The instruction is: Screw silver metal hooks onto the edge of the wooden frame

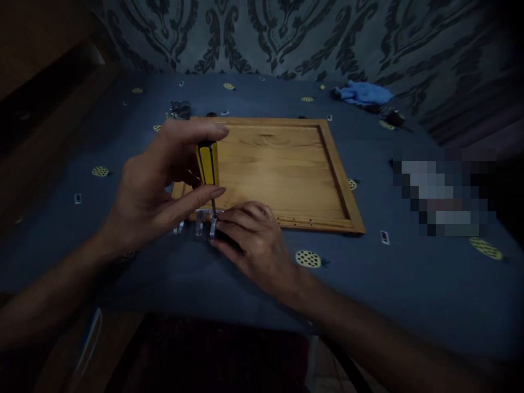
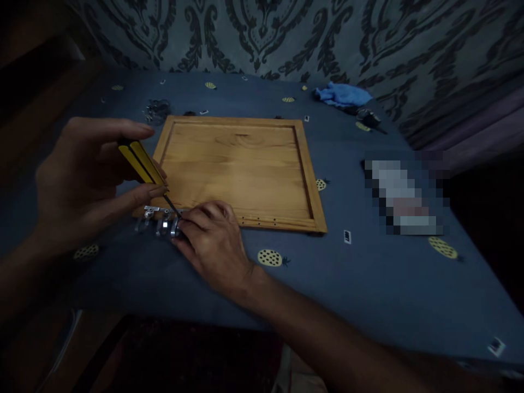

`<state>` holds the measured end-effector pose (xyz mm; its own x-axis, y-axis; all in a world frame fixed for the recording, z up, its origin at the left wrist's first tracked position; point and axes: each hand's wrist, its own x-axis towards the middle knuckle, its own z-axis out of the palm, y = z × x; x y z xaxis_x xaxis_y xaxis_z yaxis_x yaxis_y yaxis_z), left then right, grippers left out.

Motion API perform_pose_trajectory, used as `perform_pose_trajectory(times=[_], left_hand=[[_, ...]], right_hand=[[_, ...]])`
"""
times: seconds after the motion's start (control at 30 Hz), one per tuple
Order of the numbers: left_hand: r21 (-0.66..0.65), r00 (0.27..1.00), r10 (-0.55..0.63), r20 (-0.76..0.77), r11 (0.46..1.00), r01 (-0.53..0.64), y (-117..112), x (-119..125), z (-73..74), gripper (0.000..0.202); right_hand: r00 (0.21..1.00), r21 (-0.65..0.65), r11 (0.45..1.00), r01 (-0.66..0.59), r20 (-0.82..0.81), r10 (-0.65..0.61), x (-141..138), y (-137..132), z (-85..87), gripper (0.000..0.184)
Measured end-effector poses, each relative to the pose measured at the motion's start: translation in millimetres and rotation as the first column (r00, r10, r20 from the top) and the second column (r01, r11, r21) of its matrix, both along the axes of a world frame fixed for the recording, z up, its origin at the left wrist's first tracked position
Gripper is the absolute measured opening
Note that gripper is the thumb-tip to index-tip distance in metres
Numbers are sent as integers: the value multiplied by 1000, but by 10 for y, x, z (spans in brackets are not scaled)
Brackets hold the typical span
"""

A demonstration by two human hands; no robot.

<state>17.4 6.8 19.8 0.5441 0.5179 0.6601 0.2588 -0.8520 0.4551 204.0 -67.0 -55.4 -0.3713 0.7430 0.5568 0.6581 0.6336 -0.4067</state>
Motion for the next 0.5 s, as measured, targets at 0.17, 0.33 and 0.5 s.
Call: perform_pose_trajectory(times=[0.17, 0.33, 0.5], left_hand=[[-37, 1000, 15, -9, 999, -16, -38, 8, 58, 51], [-112, 998, -43, -37, 993, 39, -14, -13, 80, 53], [-109, 999, -26, -26, 994, 23, 37, -12, 28, 58]], right_hand=[[1000, -25, 1000, -1, 28, 2, 2, -6, 6, 21], [1000, -27, 1000, -9, 29, 10, 5, -8, 24, 22], [1000, -42, 999, -13, 20, 14, 4, -14, 38, 20]])
